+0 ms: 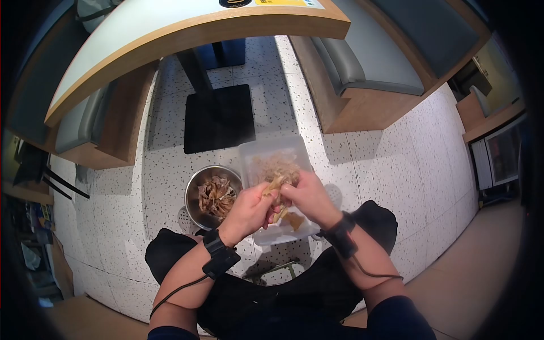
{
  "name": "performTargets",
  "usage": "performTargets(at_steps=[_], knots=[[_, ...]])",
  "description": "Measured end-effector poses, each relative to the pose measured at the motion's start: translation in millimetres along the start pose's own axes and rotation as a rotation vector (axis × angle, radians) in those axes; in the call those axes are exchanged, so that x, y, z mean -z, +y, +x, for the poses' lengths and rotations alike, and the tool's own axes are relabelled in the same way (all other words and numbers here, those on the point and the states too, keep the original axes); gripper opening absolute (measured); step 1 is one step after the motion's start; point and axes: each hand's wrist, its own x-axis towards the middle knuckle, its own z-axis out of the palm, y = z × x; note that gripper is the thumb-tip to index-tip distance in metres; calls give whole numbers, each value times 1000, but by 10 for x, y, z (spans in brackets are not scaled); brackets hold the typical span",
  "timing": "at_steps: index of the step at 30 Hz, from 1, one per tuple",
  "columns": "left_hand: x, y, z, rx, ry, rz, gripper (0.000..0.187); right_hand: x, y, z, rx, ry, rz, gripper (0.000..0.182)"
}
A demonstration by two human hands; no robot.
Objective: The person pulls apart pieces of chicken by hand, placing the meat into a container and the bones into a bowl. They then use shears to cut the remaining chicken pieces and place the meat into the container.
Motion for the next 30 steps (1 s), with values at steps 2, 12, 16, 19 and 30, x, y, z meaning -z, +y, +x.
performTargets(at_steps=[2, 12, 16, 19, 30], knots=[[3, 32, -3, 41, -30, -158, 26, 2, -13, -2, 3, 10, -35, 15], [113, -6, -15, 101, -198, -682, 29, -6, 70, 63, -59, -78, 206, 9], [65, -45, 10, 94, -102, -638, 29, -27, 79, 97, -84, -45, 273, 16], [55, -42, 2, 91, -70, -605, 29, 2, 100, 88, -51, -75, 228, 17], [44, -79, -58, 176, -176, -746, 30, -5, 46, 60, 53, -98, 85, 16]])
